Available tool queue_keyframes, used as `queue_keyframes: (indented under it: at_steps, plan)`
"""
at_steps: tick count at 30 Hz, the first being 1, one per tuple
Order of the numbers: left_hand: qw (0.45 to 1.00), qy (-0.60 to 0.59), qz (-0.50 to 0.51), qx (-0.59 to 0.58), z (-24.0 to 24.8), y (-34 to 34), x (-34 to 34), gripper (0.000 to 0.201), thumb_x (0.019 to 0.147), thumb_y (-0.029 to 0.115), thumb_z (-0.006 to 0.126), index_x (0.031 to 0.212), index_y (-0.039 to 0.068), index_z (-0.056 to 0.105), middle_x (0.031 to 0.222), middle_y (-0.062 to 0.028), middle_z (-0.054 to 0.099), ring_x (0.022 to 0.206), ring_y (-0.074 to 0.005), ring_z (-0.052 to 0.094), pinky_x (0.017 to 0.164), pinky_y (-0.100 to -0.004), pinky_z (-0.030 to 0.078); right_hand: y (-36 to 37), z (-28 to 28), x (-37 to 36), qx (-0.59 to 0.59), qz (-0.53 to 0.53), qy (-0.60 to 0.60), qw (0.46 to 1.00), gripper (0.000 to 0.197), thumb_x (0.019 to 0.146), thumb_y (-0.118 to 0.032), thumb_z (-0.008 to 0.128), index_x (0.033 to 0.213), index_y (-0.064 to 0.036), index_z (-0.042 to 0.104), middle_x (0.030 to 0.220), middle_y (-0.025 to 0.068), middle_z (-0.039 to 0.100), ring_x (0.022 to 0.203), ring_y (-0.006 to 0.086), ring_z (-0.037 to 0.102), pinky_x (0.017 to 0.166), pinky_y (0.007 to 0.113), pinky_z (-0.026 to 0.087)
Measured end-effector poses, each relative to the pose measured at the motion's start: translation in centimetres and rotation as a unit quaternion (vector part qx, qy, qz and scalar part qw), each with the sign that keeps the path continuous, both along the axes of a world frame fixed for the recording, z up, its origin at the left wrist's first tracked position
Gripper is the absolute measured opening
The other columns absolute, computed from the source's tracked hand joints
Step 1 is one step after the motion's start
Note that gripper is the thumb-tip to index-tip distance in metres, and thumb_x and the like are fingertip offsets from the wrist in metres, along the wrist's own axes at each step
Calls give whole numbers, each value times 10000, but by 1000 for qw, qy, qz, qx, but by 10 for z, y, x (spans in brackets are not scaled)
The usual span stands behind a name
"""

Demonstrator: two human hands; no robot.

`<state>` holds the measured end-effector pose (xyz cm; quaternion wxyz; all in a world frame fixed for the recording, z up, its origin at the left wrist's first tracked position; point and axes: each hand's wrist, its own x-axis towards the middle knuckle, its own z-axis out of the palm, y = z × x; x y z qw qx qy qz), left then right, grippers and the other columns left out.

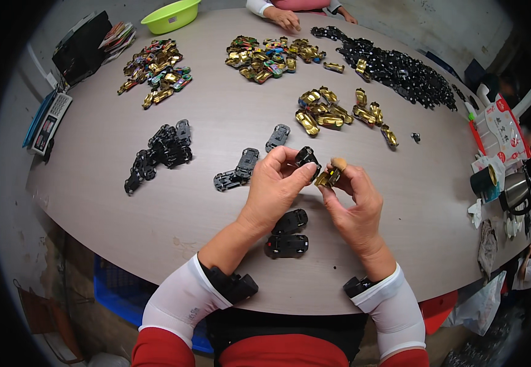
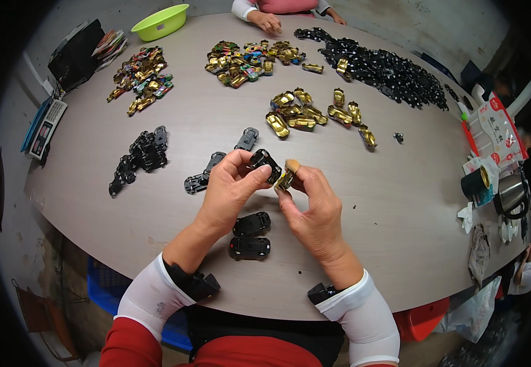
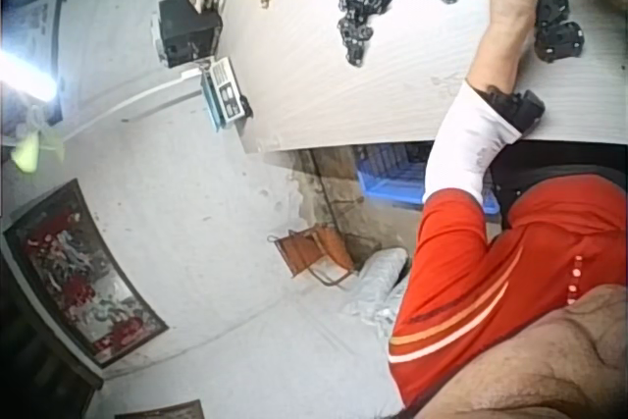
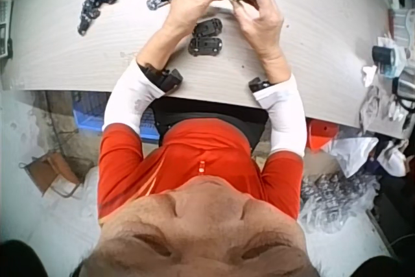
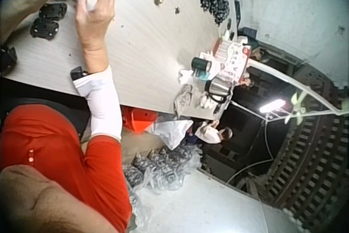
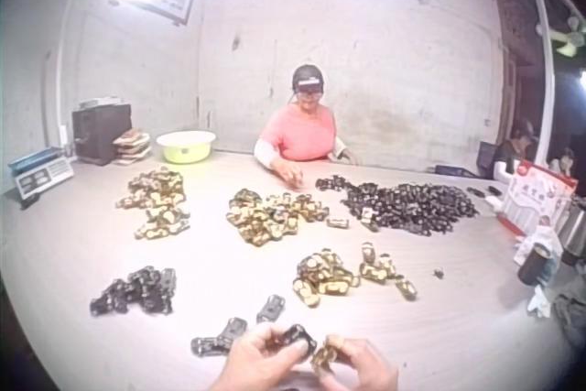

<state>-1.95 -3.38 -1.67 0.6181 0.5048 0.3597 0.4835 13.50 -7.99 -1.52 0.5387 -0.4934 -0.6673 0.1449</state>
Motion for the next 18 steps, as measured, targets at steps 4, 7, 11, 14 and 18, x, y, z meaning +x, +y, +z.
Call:
queue_keyframes:
  at_steps: [4, 7, 11, 14, 18]
  plan:
    - [999, 33, 4, 24, 4, -4, 1, 162, 886, 114, 667, 980, 16, 579, 911, -44, 636, 839, -90, 614, 786, -263, 545, 1, -5, -2, -30, -4, 71, 997, 427, 729, 54, 719, 1130, 0, 582, 966, 124, 631, 876, 209, 677, 796, 298, 565]
    - [1000, 16, 9, 23, 0, -2, 1, 159, 885, 113, 668, 977, 15, 582, 907, -42, 640, 844, -89, 616, 784, -261, 542, -2, 0, -5, 18, -14, -29, 999, 428, 730, 59, 713, 1132, -4, 582, 969, 123, 632, 864, 214, 677, 786, 300, 564]
    - [999, 22, 8, 25, 2, -3, 2, 153, 888, 116, 667, 967, 13, 586, 907, -46, 643, 833, -91, 621, 778, -264, 545, -2, -2, -6, 35, -25, -44, 998, 442, 722, 61, 710, 1137, -11, 579, 979, 123, 627, 857, 226, 675, 774, 305, 565]
    - [1000, 20, 6, 20, 4, -4, 2, 147, 889, 117, 665, 961, 13, 590, 902, -47, 646, 833, -93, 625, 773, -264, 547, -2, -2, -6, 30, -22, -28, 999, 442, 722, 58, 710, 1140, -8, 578, 973, 124, 629, 853, 224, 675, 765, 311, 565]
    - [1000, 5, -20, 7, 4, -4, 0, 149, 900, 117, 651, 985, 1, 611, 912, -50, 653, 846, -95, 627, 771, -258, 545, -3, 2, -7, 15, -30, -53, 998, 415, 753, 25, 699, 1148, -4, 575, 967, 123, 634, 848, 219, 679, 743, 315, 566]
